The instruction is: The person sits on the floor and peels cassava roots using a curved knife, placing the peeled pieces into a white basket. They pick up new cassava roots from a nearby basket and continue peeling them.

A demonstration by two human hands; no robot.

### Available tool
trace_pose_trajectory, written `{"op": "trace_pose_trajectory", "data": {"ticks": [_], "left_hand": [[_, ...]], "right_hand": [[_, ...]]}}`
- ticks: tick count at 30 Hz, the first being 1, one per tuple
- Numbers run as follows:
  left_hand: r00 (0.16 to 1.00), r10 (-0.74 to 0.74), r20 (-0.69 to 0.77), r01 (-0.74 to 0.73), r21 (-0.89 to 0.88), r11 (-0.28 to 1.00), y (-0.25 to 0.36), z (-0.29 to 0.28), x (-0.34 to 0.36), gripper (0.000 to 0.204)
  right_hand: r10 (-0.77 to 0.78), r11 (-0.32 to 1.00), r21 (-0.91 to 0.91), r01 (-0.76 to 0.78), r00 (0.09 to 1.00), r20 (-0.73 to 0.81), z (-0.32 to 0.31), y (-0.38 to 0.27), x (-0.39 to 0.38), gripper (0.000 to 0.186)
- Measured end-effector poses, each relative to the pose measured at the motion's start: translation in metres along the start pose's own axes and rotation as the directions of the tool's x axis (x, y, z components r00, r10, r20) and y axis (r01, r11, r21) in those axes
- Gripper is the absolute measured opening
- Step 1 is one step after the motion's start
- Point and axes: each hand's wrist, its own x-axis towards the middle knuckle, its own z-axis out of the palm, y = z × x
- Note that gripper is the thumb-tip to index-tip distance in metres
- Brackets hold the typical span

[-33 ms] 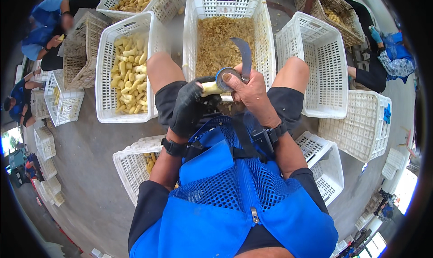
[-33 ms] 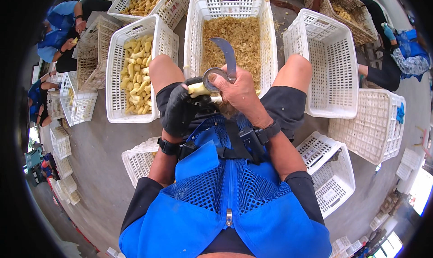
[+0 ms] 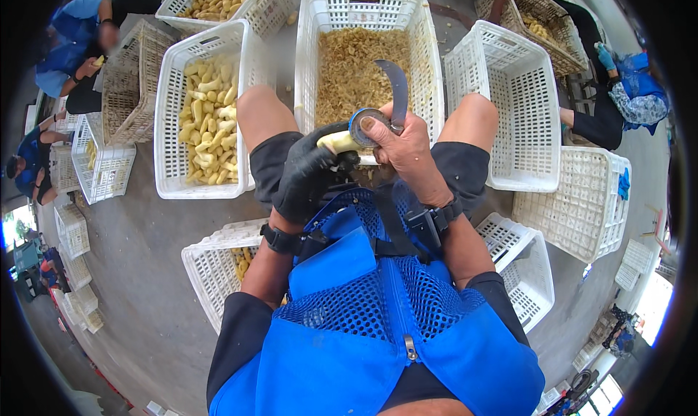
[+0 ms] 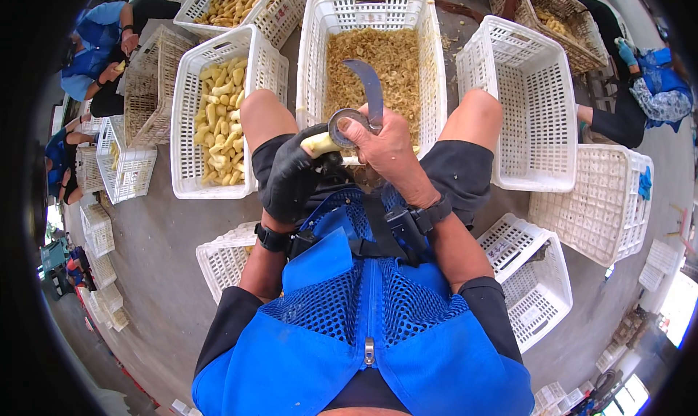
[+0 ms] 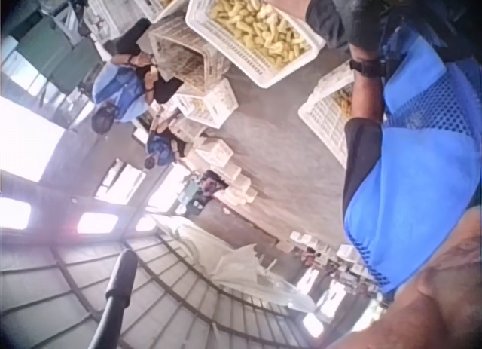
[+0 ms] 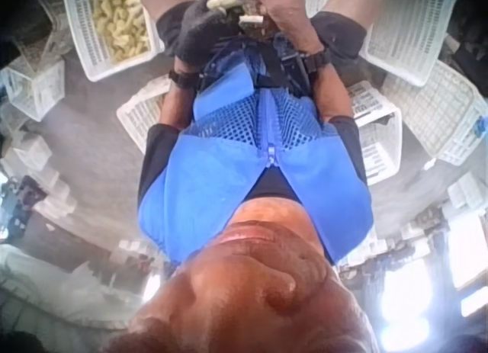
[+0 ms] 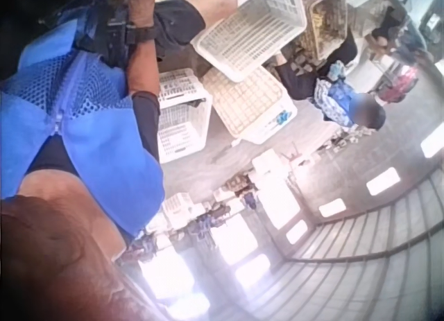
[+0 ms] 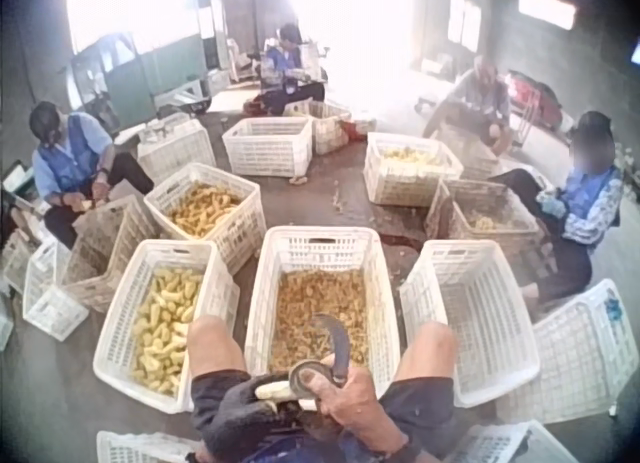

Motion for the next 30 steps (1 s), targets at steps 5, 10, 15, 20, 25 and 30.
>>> {"op": "trace_pose_trajectory", "data": {"ticks": [5,10,15,20,25,30], "left_hand": [[0.993,0.081,-0.090,-0.078,0.035,0.996,-0.016,-0.002,0.007,0.047],[0.979,0.159,-0.124,-0.173,-0.116,0.978,-0.019,-0.008,0.002,0.049],[0.960,0.210,-0.187,-0.245,-0.187,0.951,-0.016,-0.005,-0.001,0.051],[0.962,0.255,-0.098,-0.270,-0.186,0.945,-0.014,-0.015,0.001,0.050],[0.996,0.085,-0.020,-0.087,-0.085,0.993,-0.006,-0.004,-0.002,0.050],[0.997,0.082,-0.002,-0.081,0.149,0.985,-0.002,0.001,-0.003,0.048]], "right_hand": [[-0.022,0.997,0.070,0.022,1.000,-0.009,0.005,0.004,-0.001,0.023],[-0.054,0.998,0.013,0.054,0.999,0.007,0.009,0.006,-0.004,0.021],[-0.067,0.995,-0.075,0.071,0.996,0.059,0.013,0.000,-0.009,0.019],[-0.045,0.999,-0.029,0.045,0.999,-0.003,0.007,-0.001,-0.009,0.016],[-0.061,0.997,0.045,0.062,0.998,-0.023,-0.002,-0.020,-0.008,0.017],[-0.114,0.990,-0.066,0.121,0.988,0.102,-0.005,-0.023,-0.008,0.019]]}}
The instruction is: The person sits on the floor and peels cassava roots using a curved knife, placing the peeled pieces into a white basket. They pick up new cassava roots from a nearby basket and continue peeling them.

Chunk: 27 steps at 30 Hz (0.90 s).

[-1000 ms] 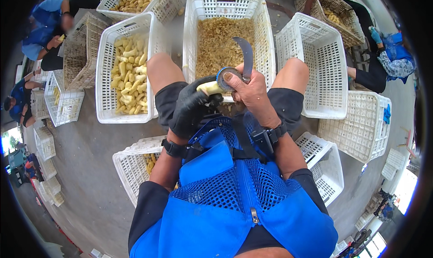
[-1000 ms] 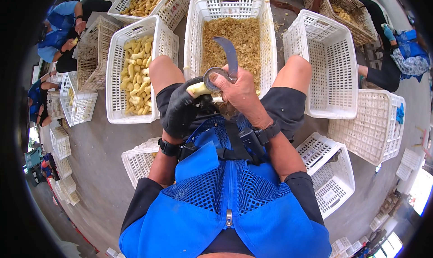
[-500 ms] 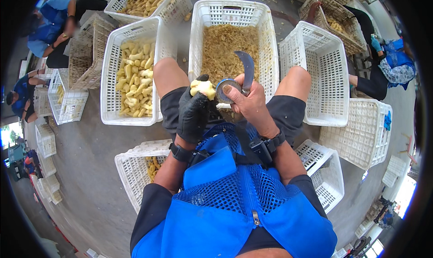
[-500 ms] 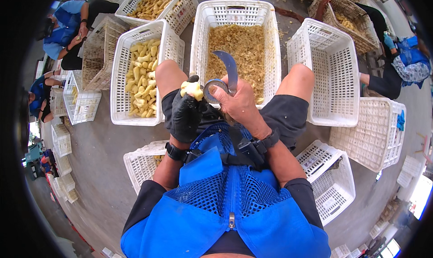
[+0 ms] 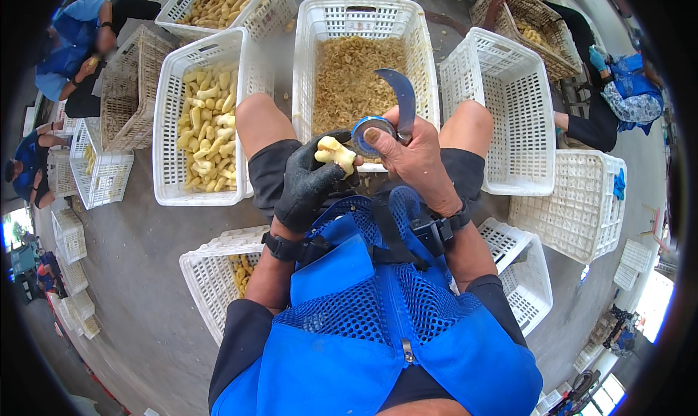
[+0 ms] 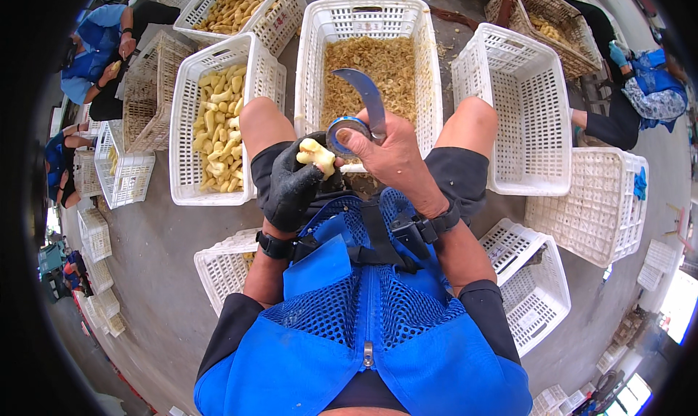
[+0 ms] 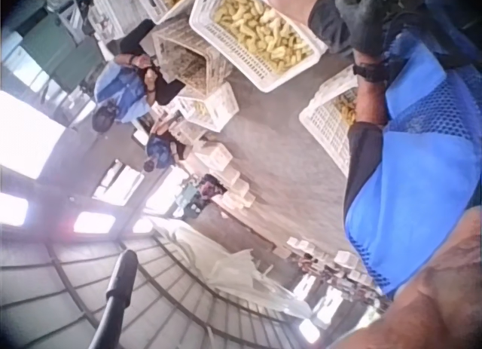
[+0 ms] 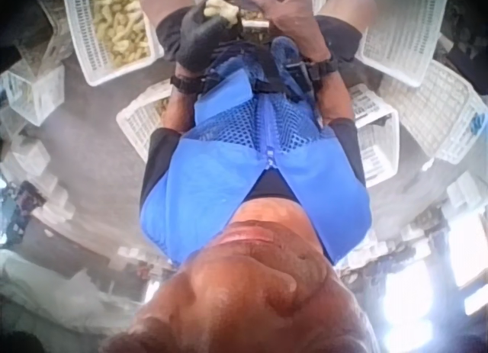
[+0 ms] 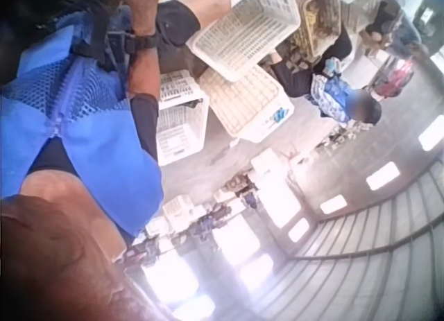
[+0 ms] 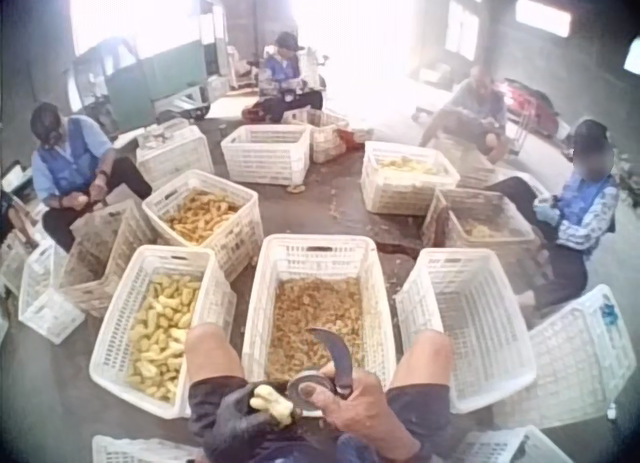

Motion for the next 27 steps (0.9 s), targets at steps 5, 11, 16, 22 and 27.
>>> {"op": "trace_pose_trajectory", "data": {"ticks": [5,11,16,22,27], "left_hand": [[0.999,0.005,0.042,-0.009,0.082,0.997,0.001,-0.001,0.001,0.047],[0.993,-0.045,0.109,0.033,0.110,0.993,-0.005,-0.005,0.002,0.044],[0.975,-0.165,0.146,0.142,0.153,0.978,0.003,-0.002,-0.001,0.040],[0.990,-0.067,0.127,0.043,0.185,0.982,0.006,0.002,0.009,0.036],[0.983,-0.078,0.165,0.044,0.199,0.979,0.012,0.001,0.004,0.035]], "right_hand": [[-0.082,0.978,-0.185,0.099,0.992,0.101,0.002,-0.007,0.002,0.021],[-0.035,0.948,-0.306,0.086,0.985,0.169,0.009,-0.020,0.005,0.024],[-0.140,0.811,-0.543,0.220,0.973,0.185,0.005,-0.017,0.009,0.019],[-0.257,0.854,-0.464,0.234,0.966,0.014,0.012,-0.011,0.004,0.019],[-0.657,0.350,-0.749,0.563,0.717,0.233,-0.007,-0.011,0.003,0.020]]}}
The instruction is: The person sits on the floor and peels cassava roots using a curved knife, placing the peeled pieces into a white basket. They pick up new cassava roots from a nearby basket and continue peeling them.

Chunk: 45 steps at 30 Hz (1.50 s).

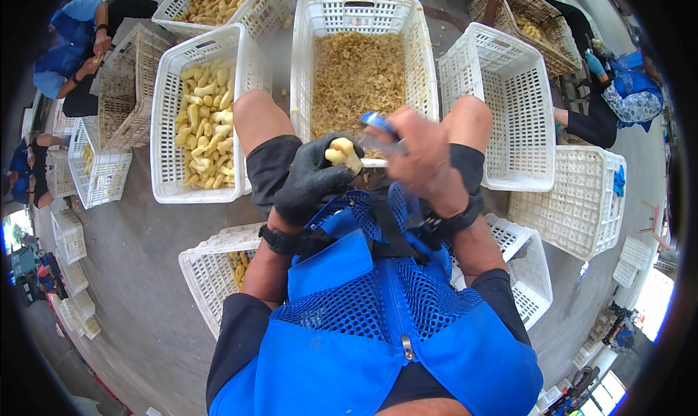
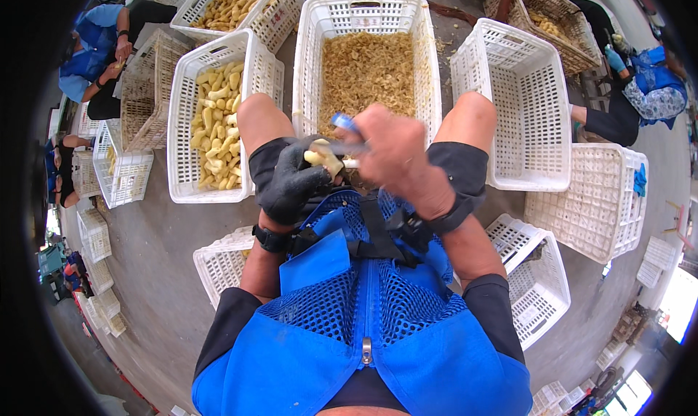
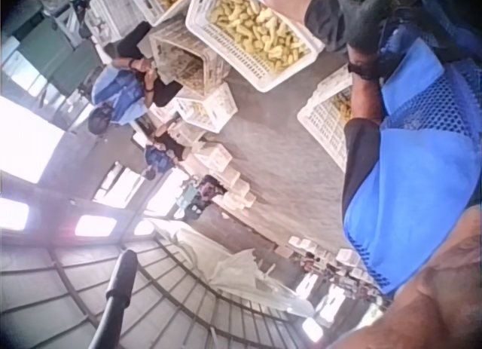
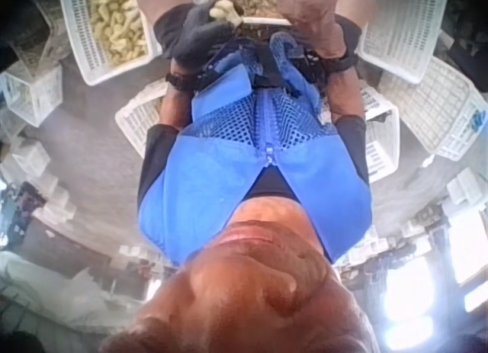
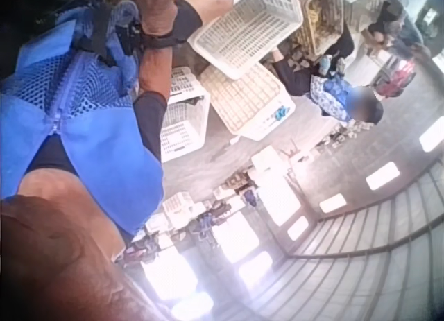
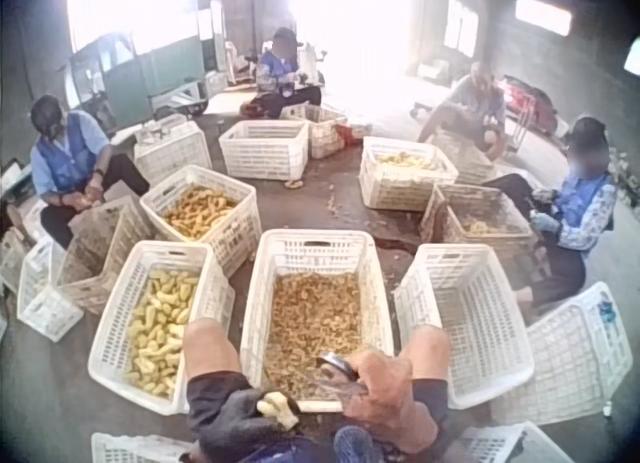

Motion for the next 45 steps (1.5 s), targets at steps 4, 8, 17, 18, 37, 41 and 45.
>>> {"op": "trace_pose_trajectory", "data": {"ticks": [4,8,17,18,37,41,45], "left_hand": [[0.999,-0.035,-0.008,0.035,0.050,0.998,-0.003,-0.003,-0.012,0.030],[0.999,-0.011,-0.053,0.016,0.112,0.994,-0.001,-0.001,-0.012,0.034],[0.999,0.014,0.032,-0.013,-0.017,1.000,-0.006,-0.004,-0.011,0.044],[0.999,0.029,0.046,-0.030,0.018,0.999,-0.007,-0.004,-0.010,0.044],[0.980,0.175,0.095,-0.190,0.178,0.965,-0.021,-0.006,-0.006,0.044],[0.990,0.141,0.021,-0.143,0.176,0.974,-0.019,-0.002,-0.010,0.045],[0.993,0.117,0.000,-0.115,0.159,0.981,-0.018,-0.004,-0.012,0.042]], "right_hand": [[0.450,0.893,0.017,-0.451,0.888,-0.093,-0.052,0.005,0.026,0.023],[0.442,0.856,0.274,-0.438,0.896,0.049,-0.045,0.003,0.021,0.025],[0.409,0.730,0.472,-0.494,0.870,0.276,-0.028,-0.004,0.001,0.020],[0.413,0.711,0.491,-0.504,0.864,0.289,-0.029,-0.004,0.000,0.019],[0.406,0.655,0.514,-0.554,0.832,0.379,-0.023,-0.010,-0.010,0.028],[0.492,0.609,0.506,-0.610,0.792,0.362,-0.026,-0.012,-0.009,0.022],[0.491,0.633,0.490,-0.600,0.800,0.345,-0.026,-0.012,-0.009,0.020]]}}
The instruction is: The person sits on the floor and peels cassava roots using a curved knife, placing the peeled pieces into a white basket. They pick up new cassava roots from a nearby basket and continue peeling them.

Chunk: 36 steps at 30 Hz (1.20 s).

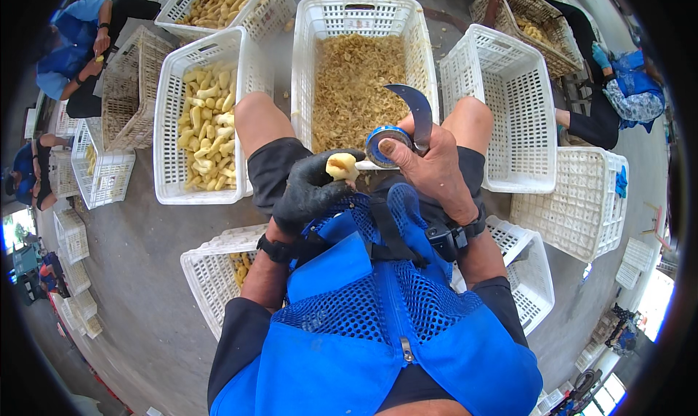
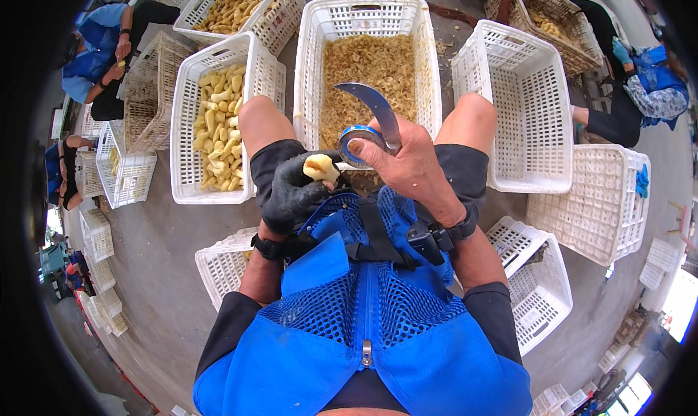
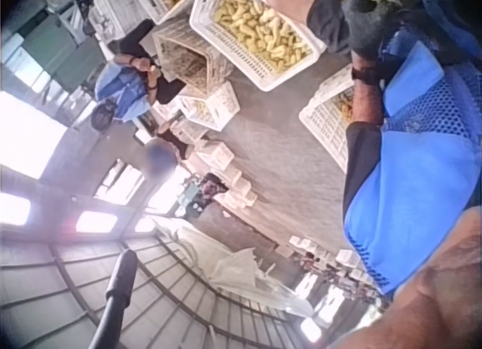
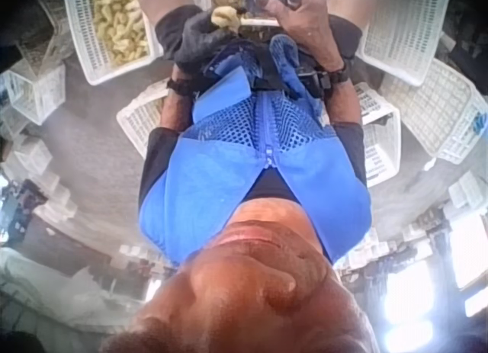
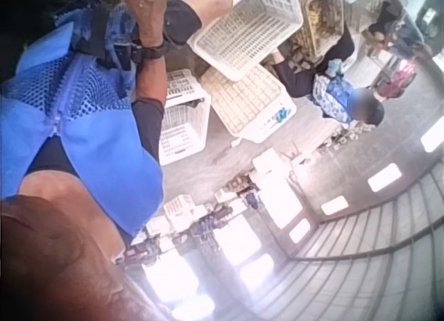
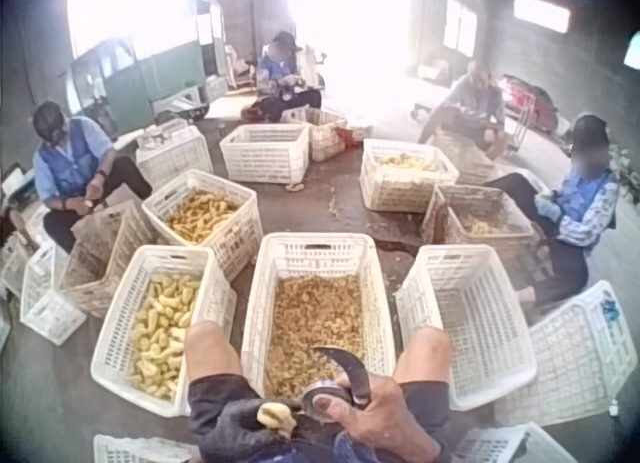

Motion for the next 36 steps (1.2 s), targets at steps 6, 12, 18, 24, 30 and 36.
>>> {"op": "trace_pose_trajectory", "data": {"ticks": [6,12,18,24,30,36], "left_hand": [[0.997,-0.039,-0.066,0.039,-0.012,0.999,0.006,0.001,0.000,0.038],[0.997,-0.042,-0.066,0.041,-0.018,0.999,0.010,0.002,-0.002,0.038],[0.985,-0.116,-0.125,0.103,-0.105,0.989,0.012,0.002,-0.005,0.038],[0.981,-0.103,-0.162,0.074,-0.171,0.982,0.004,-0.002,-0.004,0.038],[0.996,-0.002,-0.094,-0.009,-0.120,0.993,0.005,-0.002,-0.002,0.043],[0.997,0.008,-0.079,-0.018,-0.122,0.992,0.002,-0.003,-0.002,0.044]], "right_hand": [[0.016,1.000,-0.026,-0.015,0.999,0.031,-0.001,0.005,-0.002,0.021],[-0.022,0.999,-0.031,0.023,1.000,0.018,0.002,0.004,-0.001,0.022],[0.018,1.000,-0.002,-0.018,1.000,-0.004,0.004,0.002,-0.001,0.022],[0.034,0.999,-0.034,-0.034,0.999,0.000,0.008,-0.001,0.002,0.024],[-0.088,0.930,-0.359,0.076,0.996,-0.018,0.007,0.017,0.004,0.026],[-0.087,0.952,-0.294,0.080,0.996,-0.012,0.008,0.011,0.001,0.024]]}}
